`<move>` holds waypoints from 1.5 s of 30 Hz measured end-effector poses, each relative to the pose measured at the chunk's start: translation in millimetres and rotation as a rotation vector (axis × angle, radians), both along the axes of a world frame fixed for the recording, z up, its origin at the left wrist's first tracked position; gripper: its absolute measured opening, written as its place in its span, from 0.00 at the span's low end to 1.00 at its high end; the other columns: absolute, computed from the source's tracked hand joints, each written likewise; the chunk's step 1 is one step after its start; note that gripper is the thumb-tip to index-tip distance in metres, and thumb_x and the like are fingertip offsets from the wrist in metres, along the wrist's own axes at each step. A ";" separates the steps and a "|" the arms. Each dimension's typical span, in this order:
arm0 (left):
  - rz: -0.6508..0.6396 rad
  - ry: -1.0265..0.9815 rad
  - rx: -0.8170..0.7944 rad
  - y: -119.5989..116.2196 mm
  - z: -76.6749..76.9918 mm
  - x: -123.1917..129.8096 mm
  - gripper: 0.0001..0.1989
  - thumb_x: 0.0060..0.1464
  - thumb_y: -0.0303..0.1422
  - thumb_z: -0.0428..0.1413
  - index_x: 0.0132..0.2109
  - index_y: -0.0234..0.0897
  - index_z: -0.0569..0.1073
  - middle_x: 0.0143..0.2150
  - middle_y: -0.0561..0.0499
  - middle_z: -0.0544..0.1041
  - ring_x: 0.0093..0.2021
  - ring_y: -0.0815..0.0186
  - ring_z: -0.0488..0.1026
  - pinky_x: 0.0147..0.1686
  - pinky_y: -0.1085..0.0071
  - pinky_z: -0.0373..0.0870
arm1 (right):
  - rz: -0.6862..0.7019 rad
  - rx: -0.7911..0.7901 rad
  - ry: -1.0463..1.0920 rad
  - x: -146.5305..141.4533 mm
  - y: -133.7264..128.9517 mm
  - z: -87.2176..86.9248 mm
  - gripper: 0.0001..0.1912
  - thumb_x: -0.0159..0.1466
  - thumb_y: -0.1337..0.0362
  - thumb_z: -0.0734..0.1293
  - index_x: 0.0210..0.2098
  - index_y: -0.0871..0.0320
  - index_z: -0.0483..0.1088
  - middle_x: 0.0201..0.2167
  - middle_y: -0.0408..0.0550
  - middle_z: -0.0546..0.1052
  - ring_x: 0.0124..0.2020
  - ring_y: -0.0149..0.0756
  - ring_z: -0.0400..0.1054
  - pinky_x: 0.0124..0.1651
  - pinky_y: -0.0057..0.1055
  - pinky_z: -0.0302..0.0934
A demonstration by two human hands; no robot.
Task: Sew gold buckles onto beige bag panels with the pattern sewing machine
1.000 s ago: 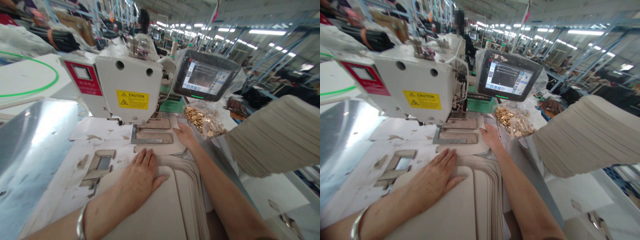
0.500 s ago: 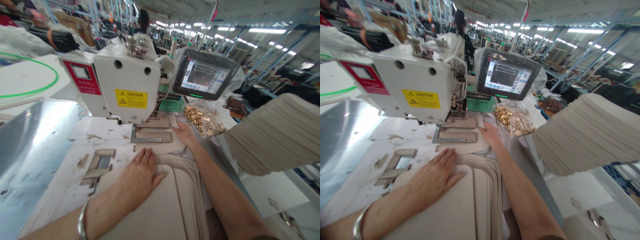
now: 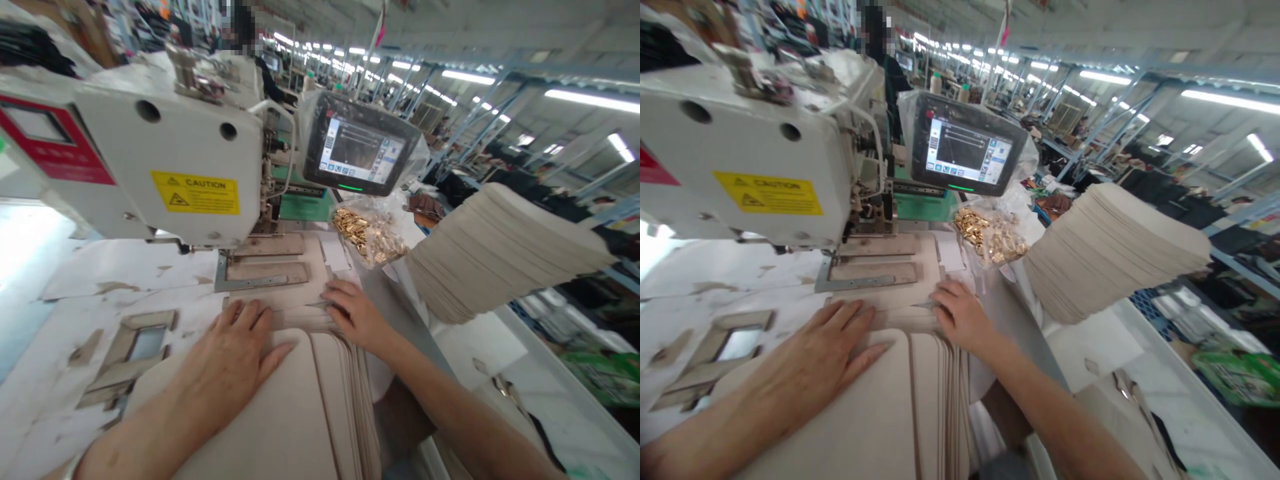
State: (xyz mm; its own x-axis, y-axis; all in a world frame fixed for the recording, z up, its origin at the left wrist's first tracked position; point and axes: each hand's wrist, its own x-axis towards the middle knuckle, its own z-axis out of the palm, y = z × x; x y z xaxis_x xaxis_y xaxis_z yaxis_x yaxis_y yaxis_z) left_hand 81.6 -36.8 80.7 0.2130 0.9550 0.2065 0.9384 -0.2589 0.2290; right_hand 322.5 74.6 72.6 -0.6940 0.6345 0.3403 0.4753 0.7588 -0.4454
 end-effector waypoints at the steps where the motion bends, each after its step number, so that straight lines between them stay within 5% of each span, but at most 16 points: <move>1: -0.013 0.003 -0.010 1.3 2.7 -0.8 0.27 0.62 0.52 0.45 0.50 0.34 0.75 0.50 0.38 0.76 0.55 0.45 0.68 0.51 0.46 0.70 | 0.025 -0.012 -0.008 4.7 -10.6 -0.4 0.13 0.65 0.70 0.62 0.48 0.57 0.72 0.51 0.56 0.73 0.55 0.43 0.66 0.59 0.46 0.60; 6: -0.036 0.013 -0.066 6.0 11.4 -4.7 0.25 0.62 0.50 0.46 0.48 0.36 0.76 0.46 0.40 0.76 0.51 0.49 0.70 0.50 0.49 0.69 | 0.095 -0.095 0.027 11.0 -35.2 2.2 0.14 0.64 0.73 0.61 0.45 0.55 0.72 0.51 0.54 0.73 0.55 0.42 0.66 0.58 0.45 0.62; 13: -0.034 -0.015 -0.044 5.8 4.0 -9.4 0.25 0.62 0.51 0.45 0.50 0.36 0.75 0.47 0.41 0.75 0.50 0.51 0.68 0.51 0.50 0.68 | -0.023 -0.113 -0.039 -22.4 -42.4 6.8 0.13 0.67 0.66 0.63 0.50 0.59 0.70 0.43 0.55 0.74 0.46 0.45 0.67 0.50 0.44 0.63; 19: -0.014 0.007 -0.091 5.5 5.6 -8.9 0.20 0.62 0.46 0.49 0.53 0.39 0.74 0.47 0.42 0.74 0.50 0.52 0.68 0.50 0.52 0.69 | 0.224 -0.148 -0.005 -32.6 -48.9 3.3 0.10 0.69 0.65 0.60 0.44 0.58 0.72 0.37 0.50 0.76 0.41 0.40 0.69 0.48 0.41 0.64; 26: -0.036 0.022 -0.069 5.8 7.7 -8.8 0.21 0.63 0.46 0.47 0.50 0.39 0.75 0.46 0.42 0.75 0.49 0.50 0.68 0.47 0.51 0.69 | -0.064 0.061 -0.036 -4.2 -25.0 -0.2 0.17 0.68 0.68 0.59 0.55 0.59 0.68 0.54 0.58 0.72 0.57 0.46 0.64 0.60 0.48 0.59; 31: -0.011 0.024 -0.070 6.3 5.7 -8.6 0.20 0.63 0.46 0.46 0.48 0.40 0.75 0.45 0.43 0.75 0.48 0.51 0.68 0.46 0.54 0.68 | -0.030 0.108 -0.162 5.1 -20.3 -6.6 0.17 0.68 0.69 0.59 0.55 0.63 0.67 0.54 0.60 0.71 0.58 0.47 0.63 0.62 0.48 0.58; 45: 0.001 0.113 -0.119 8.4 10.9 -6.1 0.18 0.64 0.45 0.47 0.44 0.39 0.75 0.42 0.44 0.73 0.45 0.53 0.67 0.45 0.56 0.65 | -0.012 0.075 -0.025 0.2 -6.7 -12.8 0.06 0.68 0.70 0.59 0.42 0.57 0.66 0.42 0.54 0.72 0.47 0.45 0.63 0.52 0.44 0.59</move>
